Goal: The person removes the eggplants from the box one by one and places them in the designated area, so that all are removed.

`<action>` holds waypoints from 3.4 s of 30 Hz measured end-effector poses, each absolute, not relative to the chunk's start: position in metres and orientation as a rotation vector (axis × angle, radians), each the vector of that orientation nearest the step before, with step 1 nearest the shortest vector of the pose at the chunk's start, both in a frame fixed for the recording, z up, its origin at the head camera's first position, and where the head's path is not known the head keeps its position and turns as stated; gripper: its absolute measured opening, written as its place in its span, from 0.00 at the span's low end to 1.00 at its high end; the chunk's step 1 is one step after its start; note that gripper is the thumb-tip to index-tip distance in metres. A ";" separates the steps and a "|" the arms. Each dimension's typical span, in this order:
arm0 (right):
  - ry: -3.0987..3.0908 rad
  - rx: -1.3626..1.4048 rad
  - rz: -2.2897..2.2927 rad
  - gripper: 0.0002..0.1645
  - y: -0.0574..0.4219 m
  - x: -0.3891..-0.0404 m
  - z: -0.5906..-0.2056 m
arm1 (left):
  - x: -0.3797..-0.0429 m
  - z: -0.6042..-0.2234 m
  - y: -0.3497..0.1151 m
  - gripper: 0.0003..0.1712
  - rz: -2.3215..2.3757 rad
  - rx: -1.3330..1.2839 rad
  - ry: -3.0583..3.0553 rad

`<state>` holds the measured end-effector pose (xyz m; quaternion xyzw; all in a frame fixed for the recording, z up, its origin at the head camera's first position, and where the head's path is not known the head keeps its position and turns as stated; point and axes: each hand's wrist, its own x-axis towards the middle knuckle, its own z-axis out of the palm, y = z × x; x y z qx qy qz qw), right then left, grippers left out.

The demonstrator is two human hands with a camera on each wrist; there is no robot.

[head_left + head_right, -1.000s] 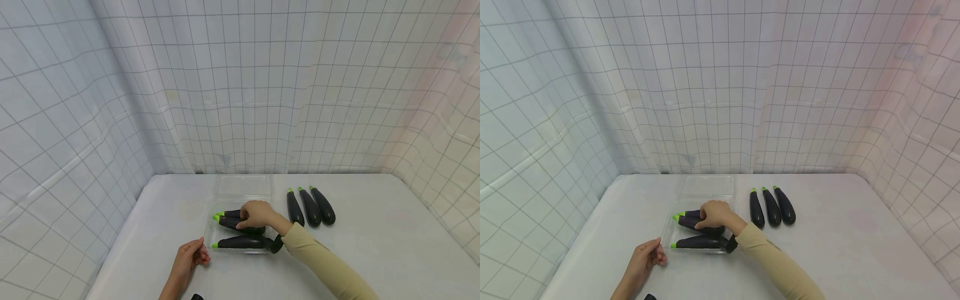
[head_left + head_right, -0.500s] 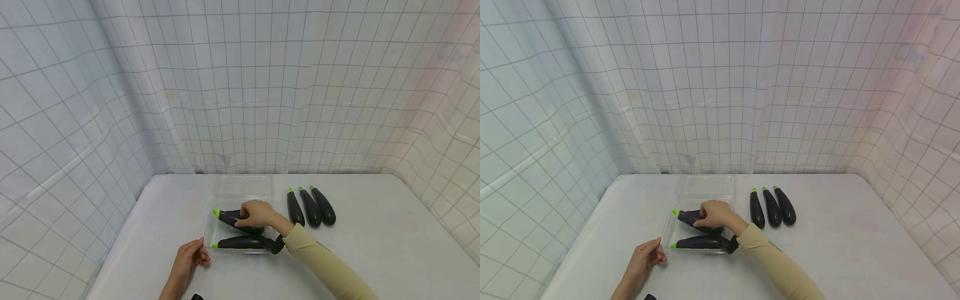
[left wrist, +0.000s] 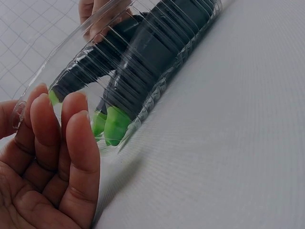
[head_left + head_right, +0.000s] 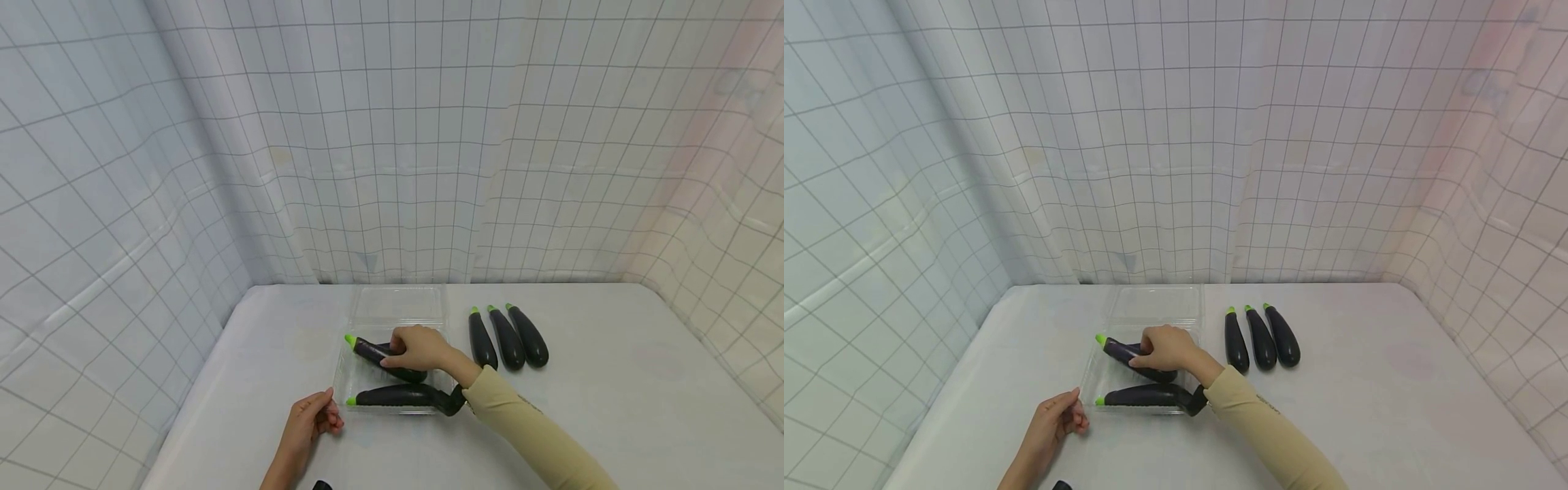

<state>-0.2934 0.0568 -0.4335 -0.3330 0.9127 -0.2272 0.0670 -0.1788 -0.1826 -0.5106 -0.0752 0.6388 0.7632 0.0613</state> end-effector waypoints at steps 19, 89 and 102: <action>2.774 -1.039 -0.776 0.19 0.058 -0.292 -0.430 | -0.180 -0.512 -0.182 0.21 2.305 -0.241 1.965; 3.177 -0.818 -1.855 0.19 0.116 -0.304 -0.428 | -0.179 -0.512 -0.182 0.21 2.311 -0.241 1.949; 3.211 -0.562 -1.947 0.20 0.145 -0.309 -0.434 | -0.180 -0.515 -0.182 0.21 2.318 -0.262 1.958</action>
